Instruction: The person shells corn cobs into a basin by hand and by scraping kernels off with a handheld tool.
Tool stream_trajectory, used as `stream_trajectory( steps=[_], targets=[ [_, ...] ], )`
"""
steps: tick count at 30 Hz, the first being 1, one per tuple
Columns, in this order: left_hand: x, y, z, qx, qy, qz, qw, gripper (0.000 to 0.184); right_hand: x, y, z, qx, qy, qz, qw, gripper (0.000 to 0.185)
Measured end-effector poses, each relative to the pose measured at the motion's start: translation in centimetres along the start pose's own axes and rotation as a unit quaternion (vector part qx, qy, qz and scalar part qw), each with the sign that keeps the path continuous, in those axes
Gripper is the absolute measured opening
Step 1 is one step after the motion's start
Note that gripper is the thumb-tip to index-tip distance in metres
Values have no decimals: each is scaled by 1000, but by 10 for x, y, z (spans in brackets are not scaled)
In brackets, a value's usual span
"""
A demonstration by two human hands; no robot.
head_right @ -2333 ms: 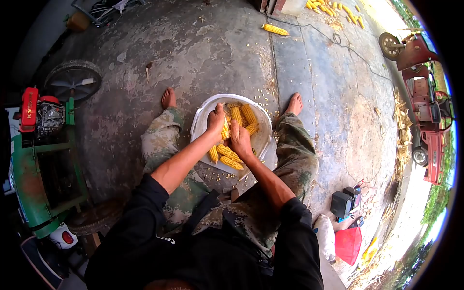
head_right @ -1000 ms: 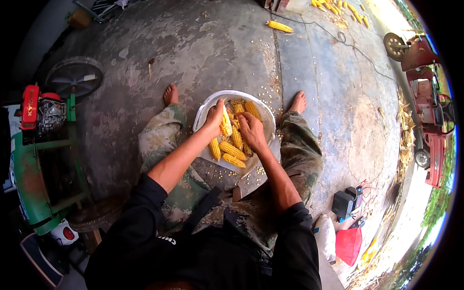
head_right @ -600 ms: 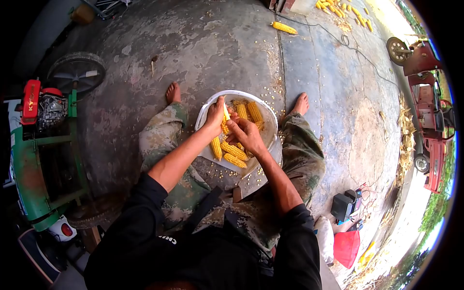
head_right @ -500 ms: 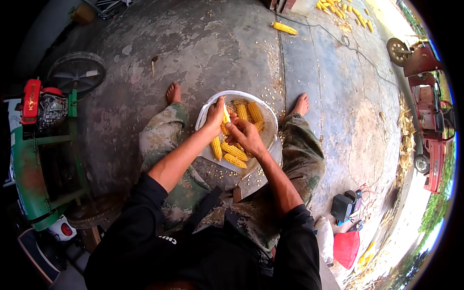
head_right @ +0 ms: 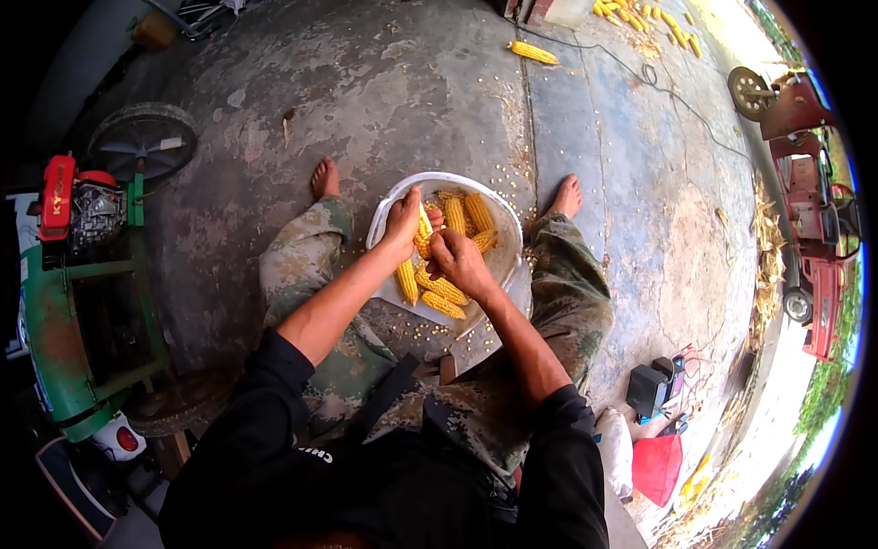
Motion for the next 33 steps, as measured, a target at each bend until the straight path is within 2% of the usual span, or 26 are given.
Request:
stream_trajectory(
  steps=[4, 6, 7, 9, 12, 17, 19, 24, 28, 30, 31, 33],
  targets=[
    [-2, 2, 5, -5, 13, -18, 1000, 55, -9, 3, -8, 57, 40, -52, 996, 30],
    [1, 7, 10, -3, 25, -14, 1000, 54, -3, 1, -8, 41, -64, -13, 997, 29],
    [5, 9, 11, 0, 38, -9, 999, 53, -5, 1, -8, 41, -64, -13, 997, 29],
    [5, 3, 8, -3, 21, 6, 1000, 52, 1, 0, -5, 10, -152, 44, 987, 31],
    [5, -2, 4, 7, 20, 23, 1000, 50, -8, 1, 0, -17, -111, 13, 994, 35],
    [15, 9, 5, 21, 29, 26, 999, 50, 1, -3, 5, -26, -127, -3, 992, 38],
    [17, 7, 6, 5, -13, 55, 998, 51, 3, -3, 6, -24, -130, -11, 991, 37],
    [17, 7, 7, 6, -48, 74, 996, 51, -4, 1, 3, 4, -26, -10, 1000, 40],
    [26, 21, 16, 15, -8, 62, 998, 49, -17, 6, -4, 49, -46, -48, 997, 42],
    [27, 16, 15, -3, 2, 57, 998, 47, -19, 8, -4, 18, -132, 4, 991, 41],
    [27, 14, 16, -21, 12, 51, 998, 46, -15, 4, -7, 17, -132, 3, 991, 41],
    [25, 12, 13, -10, 13, 39, 999, 45, -10, -1, -1, -62, -75, -8, 995, 39]
  ],
)
Point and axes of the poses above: each hand's wrist, its own y-axis away from the middle knuckle, its own z-axis out of the palm, x = y × z, the point moved 9 cm from there along -y, towards the middle knuckle, and after that the axes turned 7 degrees about z, right-handed, at the moved point
